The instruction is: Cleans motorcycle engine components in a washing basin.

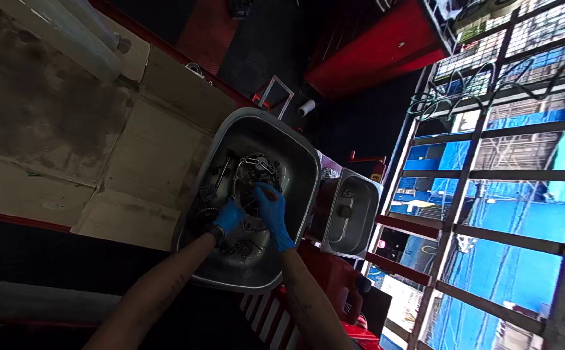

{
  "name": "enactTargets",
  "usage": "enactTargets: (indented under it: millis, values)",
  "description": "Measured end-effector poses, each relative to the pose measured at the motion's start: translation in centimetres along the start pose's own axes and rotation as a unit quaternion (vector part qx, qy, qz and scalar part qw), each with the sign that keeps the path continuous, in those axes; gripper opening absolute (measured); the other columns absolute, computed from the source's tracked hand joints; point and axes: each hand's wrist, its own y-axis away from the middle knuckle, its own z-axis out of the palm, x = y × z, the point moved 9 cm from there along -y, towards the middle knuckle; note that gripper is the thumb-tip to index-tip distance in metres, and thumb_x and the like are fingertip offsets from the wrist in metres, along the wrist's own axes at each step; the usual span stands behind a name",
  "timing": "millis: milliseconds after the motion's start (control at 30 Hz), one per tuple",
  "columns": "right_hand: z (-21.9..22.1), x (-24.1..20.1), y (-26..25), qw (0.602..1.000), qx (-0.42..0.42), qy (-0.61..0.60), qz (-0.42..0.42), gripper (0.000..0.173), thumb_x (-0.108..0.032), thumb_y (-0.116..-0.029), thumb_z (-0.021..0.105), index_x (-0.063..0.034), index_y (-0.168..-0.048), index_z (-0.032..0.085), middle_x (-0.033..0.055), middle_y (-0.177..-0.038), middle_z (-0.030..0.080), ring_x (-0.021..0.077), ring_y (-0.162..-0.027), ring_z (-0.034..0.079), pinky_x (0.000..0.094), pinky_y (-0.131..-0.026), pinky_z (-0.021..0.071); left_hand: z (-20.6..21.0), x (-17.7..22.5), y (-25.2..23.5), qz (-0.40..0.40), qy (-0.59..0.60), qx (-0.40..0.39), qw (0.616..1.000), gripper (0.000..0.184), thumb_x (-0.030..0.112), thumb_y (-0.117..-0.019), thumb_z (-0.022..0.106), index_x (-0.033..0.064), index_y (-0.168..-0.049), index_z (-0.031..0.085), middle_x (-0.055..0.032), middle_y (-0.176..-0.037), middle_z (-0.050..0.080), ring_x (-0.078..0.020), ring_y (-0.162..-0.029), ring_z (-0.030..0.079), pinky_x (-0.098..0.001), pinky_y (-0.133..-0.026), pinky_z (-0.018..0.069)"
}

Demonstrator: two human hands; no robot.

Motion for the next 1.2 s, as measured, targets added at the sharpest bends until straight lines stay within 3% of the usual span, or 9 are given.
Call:
enactTargets:
  millis: [200,300,433,567,633,733,867,1000,1200]
  values:
    - [-3.5,2.4,2.3,0.995,-0.037,0.088,0.011,0.024,-0.019,-0.0995,0.063,-0.0025,-0.111,0.076,0.0087,-0.104,0.077,0.0133,-0.095,0.073,0.0355,-0.091,0.0602,-1.7,1.0,0.8,0.034,-0.017,0.019,0.999,0.067,0.024,-0.0999,0.059,-0.0082,-0.152,0.032,-0.0314,-0.138,0.056,-0.0434,-0.128,0.057,-0.0596,-0.108,0.0450]
    - [-5.8,0.0,-0.8,0.994,-0.030,0.103,-0.021,0.024,-0.019,-0.0992,0.063,-0.0022,-0.112,0.075,0.0095,-0.105,0.076,0.0149,-0.095,0.074,0.0373,-0.091,0.0607,-1.7,0.9,1.0,0.021,-0.025,0.013,0.999,0.067,0.024,-0.1007,0.057,-0.0083,-0.153,0.030,-0.0321,-0.136,0.057,-0.0443,-0.126,0.059,-0.0605,-0.106,0.0457]
    - [-5.5,-3.8,-7.0,1.000,0.013,-0.004,-0.012,0.024,-0.016,-0.0998,0.065,0.0013,-0.114,0.072,0.0118,-0.102,0.076,0.0189,-0.090,0.075,0.0387,-0.086,0.0642,-1.4,1.0,0.9,0.026,-0.037,0.025,0.999,0.067,0.028,-0.1018,0.055,-0.0056,-0.154,0.030,-0.0299,-0.136,0.059,-0.0426,-0.125,0.060,-0.0597,-0.106,0.0467]
    - [-7.2,-2.9,-10.8,0.993,0.019,0.106,0.042,0.024,-0.023,-0.0980,0.067,-0.0051,-0.113,0.073,0.0103,-0.100,0.075,0.0171,-0.088,0.074,0.0395,-0.085,0.0615,-1.4,1.3,0.8,0.036,-0.017,0.029,0.999,0.071,0.030,-0.1010,0.057,-0.0015,-0.158,0.027,-0.0279,-0.137,0.059,-0.0410,-0.126,0.061,-0.0590,-0.107,0.0467]
    - [-8.8,-2.9,-11.5,0.995,0.033,0.082,0.053,0.023,-0.019,-0.0976,0.068,-0.0019,-0.112,0.072,0.0127,-0.100,0.075,0.0197,-0.085,0.075,0.0400,-0.081,0.0639,-1.4,1.3,0.8,0.035,-0.007,0.033,0.999,0.072,0.032,-0.1007,0.059,-0.0008,-0.158,0.029,-0.0275,-0.137,0.059,-0.0409,-0.126,0.060,-0.0593,-0.108,0.0462]
    - [-7.4,-2.5,-11.1,0.997,0.025,0.011,0.072,0.022,-0.015,-0.0995,0.066,0.0015,-0.114,0.070,0.0138,-0.100,0.075,0.0206,-0.084,0.076,0.0380,-0.080,0.0651,-1.2,1.6,0.9,0.023,-0.012,0.030,0.999,0.074,0.036,-0.0999,0.060,-0.0004,-0.157,0.030,-0.0272,-0.136,0.060,-0.0411,-0.126,0.061,-0.0600,-0.107,0.0463]
    - [-9.7,-1.5,-10.2,0.987,0.018,0.134,0.081,0.025,-0.022,-0.0973,0.067,-0.0036,-0.112,0.073,0.0117,-0.099,0.075,0.0186,-0.087,0.075,0.0401,-0.085,0.0623,-1.0,2.1,1.0,0.036,0.000,0.041,0.998,0.076,0.040,-0.0985,0.063,-0.0016,-0.155,0.034,-0.0271,-0.138,0.059,-0.0405,-0.128,0.059,-0.0589,-0.109,0.0451]
    - [-8.0,-2.3,-9.7,0.998,0.020,0.023,0.047,0.020,-0.015,-0.0988,0.067,-0.0003,-0.112,0.072,0.0122,-0.101,0.076,0.0188,-0.087,0.076,0.0367,-0.084,0.0647,-0.5,2.6,1.0,0.041,0.003,0.042,0.998,0.081,0.042,-0.0977,0.066,-0.0010,-0.156,0.032,-0.0265,-0.139,0.058,-0.0397,-0.128,0.059,-0.0571,-0.110,0.0448]
    - [-9.5,3.2,-4.2,0.992,-0.022,0.116,0.047,0.023,-0.021,-0.0984,0.064,-0.0035,-0.109,0.074,0.0087,-0.100,0.076,0.0159,-0.090,0.075,0.0381,-0.087,0.0626,-0.5,2.6,0.8,0.051,0.049,0.054,0.996,0.082,0.041,-0.0939,0.071,0.0009,-0.156,0.034,-0.0256,-0.138,0.060,-0.0385,-0.128,0.059,-0.0565,-0.110,0.0449]
